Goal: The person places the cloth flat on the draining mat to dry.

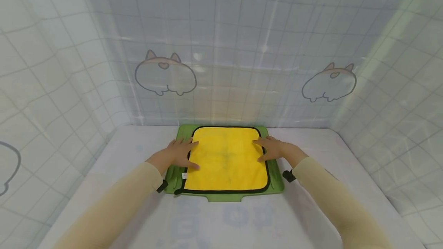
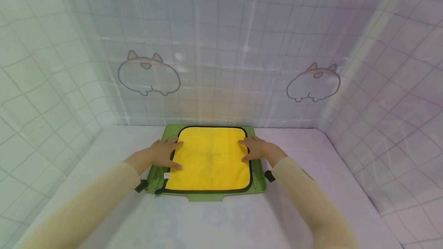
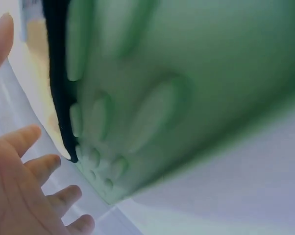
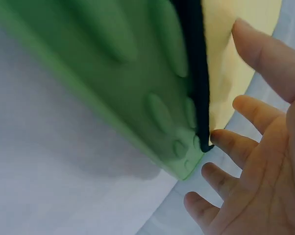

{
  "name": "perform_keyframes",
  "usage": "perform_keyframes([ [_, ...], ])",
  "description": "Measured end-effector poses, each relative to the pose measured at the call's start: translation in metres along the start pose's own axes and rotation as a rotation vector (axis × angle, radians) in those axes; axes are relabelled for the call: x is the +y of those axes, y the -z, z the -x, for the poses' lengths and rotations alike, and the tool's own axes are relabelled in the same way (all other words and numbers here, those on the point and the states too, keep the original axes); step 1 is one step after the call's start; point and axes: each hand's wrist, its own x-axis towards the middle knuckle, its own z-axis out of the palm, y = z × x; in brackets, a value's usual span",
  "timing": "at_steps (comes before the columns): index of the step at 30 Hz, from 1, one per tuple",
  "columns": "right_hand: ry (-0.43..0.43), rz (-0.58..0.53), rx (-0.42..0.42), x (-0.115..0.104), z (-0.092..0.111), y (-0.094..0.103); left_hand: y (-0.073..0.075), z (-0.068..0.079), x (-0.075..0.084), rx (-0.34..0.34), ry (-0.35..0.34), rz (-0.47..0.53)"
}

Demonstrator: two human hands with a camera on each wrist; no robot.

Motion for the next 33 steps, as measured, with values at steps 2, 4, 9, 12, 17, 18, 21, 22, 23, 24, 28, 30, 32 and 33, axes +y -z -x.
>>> perform_keyframes([
  [2, 0.009, 0.021, 0.0, -0.001, 0.008, -0.002, -0.002, 0.008, 0.002, 0.014, -0.015, -0.014],
  [4, 0.021, 0.039, 0.006, -0.001, 0.016, -0.003, -0.004, 0.017, 0.003, 0.023, -0.026, -0.025],
  [9, 0.04, 0.062, 0.033, -0.003, 0.034, -0.006, -0.006, 0.037, 0.008, 0.052, -0.048, -0.017],
  [12, 0.053, 0.056, 0.038, -0.005, 0.043, -0.012, -0.009, 0.045, 0.008, 0.058, -0.063, -0.014],
  [17, 0.058, 0.078, 0.036, -0.006, 0.052, -0.027, -0.022, 0.051, 0.007, 0.037, -0.061, -0.021],
  [18, 0.058, 0.085, 0.038, -0.006, 0.053, -0.03, -0.024, 0.051, 0.006, 0.034, -0.059, -0.014],
  [21, 0.064, 0.09, 0.045, -0.005, 0.054, -0.037, -0.029, 0.052, 0.003, 0.03, -0.04, -0.012],
  [22, 0.066, 0.091, 0.05, -0.005, 0.055, -0.039, -0.03, 0.052, 0.002, 0.032, -0.035, -0.011],
  [23, 0.067, 0.091, 0.053, -0.004, 0.056, -0.04, -0.031, 0.053, 0.0, 0.035, -0.035, -0.01],
  [24, 0.071, 0.086, 0.06, -0.004, 0.057, -0.041, -0.031, 0.053, -0.001, 0.038, -0.037, -0.01],
  [28, 0.071, 0.063, 0.077, -0.003, 0.061, -0.043, -0.034, 0.057, -0.005, 0.034, -0.03, -0.013],
  [30, 0.063, 0.048, 0.078, -0.002, 0.064, -0.045, -0.035, 0.06, -0.006, 0.033, -0.029, 0.005],
  [32, 0.043, 0.022, 0.078, 0.001, 0.068, -0.047, -0.037, 0.064, -0.008, 0.04, -0.035, 0.032],
  [33, 0.028, 0.015, 0.079, 0.002, 0.07, -0.048, -0.038, 0.066, -0.009, 0.049, -0.041, 0.036],
])
